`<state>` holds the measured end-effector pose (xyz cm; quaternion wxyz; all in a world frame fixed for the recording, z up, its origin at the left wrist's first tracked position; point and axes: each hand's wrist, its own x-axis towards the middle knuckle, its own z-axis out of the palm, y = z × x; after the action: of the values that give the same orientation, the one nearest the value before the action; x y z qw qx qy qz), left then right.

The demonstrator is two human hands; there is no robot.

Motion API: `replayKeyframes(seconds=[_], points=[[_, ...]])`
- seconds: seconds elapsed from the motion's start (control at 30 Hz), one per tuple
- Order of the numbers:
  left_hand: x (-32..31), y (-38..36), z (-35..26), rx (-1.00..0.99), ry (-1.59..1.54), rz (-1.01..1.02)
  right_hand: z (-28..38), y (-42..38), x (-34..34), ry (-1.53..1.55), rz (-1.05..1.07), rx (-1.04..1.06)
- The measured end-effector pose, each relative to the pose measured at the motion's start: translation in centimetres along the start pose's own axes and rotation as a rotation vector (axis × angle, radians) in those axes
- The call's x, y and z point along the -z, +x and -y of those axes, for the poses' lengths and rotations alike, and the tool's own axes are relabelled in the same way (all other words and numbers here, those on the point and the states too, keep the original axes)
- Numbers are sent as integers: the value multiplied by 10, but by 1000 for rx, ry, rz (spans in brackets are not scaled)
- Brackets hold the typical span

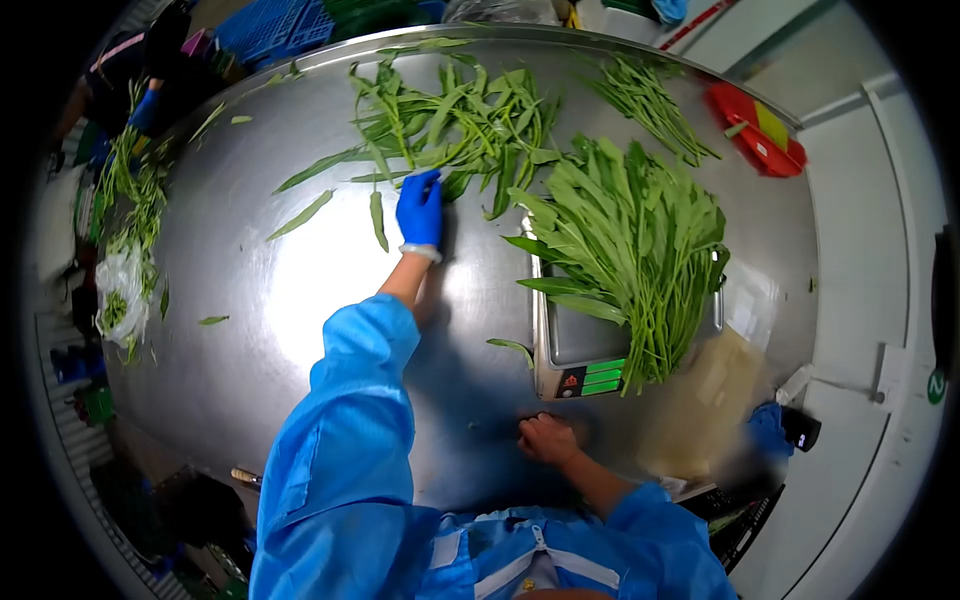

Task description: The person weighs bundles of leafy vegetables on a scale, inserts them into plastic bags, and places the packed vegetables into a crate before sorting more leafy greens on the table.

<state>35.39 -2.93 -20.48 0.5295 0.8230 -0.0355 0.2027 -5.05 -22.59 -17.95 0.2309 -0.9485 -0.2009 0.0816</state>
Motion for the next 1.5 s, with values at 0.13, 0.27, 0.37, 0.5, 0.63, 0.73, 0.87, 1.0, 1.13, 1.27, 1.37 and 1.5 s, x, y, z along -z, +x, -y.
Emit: replayKeyframes(seconds=[0.13, 0.27, 0.37, 0.5, 0.63, 0.73, 0.87, 1.0, 1.13, 1.27, 1.37, 1.5], points=[[-41, 46, -6, 45, 69, 58, -3, 1, -1, -37, -19, 36], [-78, 86, -20, 365, 341, 260, -3, 2, -1, -27, 33, -5], [-103, 107, 7, 433, 351, 248, -1, 0, -6, 6, -29, -1], [-68, 106, -55, 521, -718, 58, 1, 0, 0, 27, 9, -17], [11, 41, -117, 548, -903, 194, 1, -3, 2, 48, 124, -41], [59, -21, -119, 540, -737, 260, 9, 10, 8, 97, 61, -137], [126, -96, -144, 553, -620, 299, 43, 56, 50, 674, -248, -382], [173, -160, -173, 399, -433, 371, 98, 126, 119, 1051, -435, -418], [201, -194, -199, 114, -175, 349, 127, 140, 126, 1413, -252, -414], [214, -216, -205, 189, -171, 17, 141, 131, 105, 1758, -542, -652], [219, -159, -201, 463, -557, -184, 138, 118, 110, 1396, -480, -509], [228, -79, -176, 659, -802, 236, 153, 101, 110, 1006, -433, -453]])
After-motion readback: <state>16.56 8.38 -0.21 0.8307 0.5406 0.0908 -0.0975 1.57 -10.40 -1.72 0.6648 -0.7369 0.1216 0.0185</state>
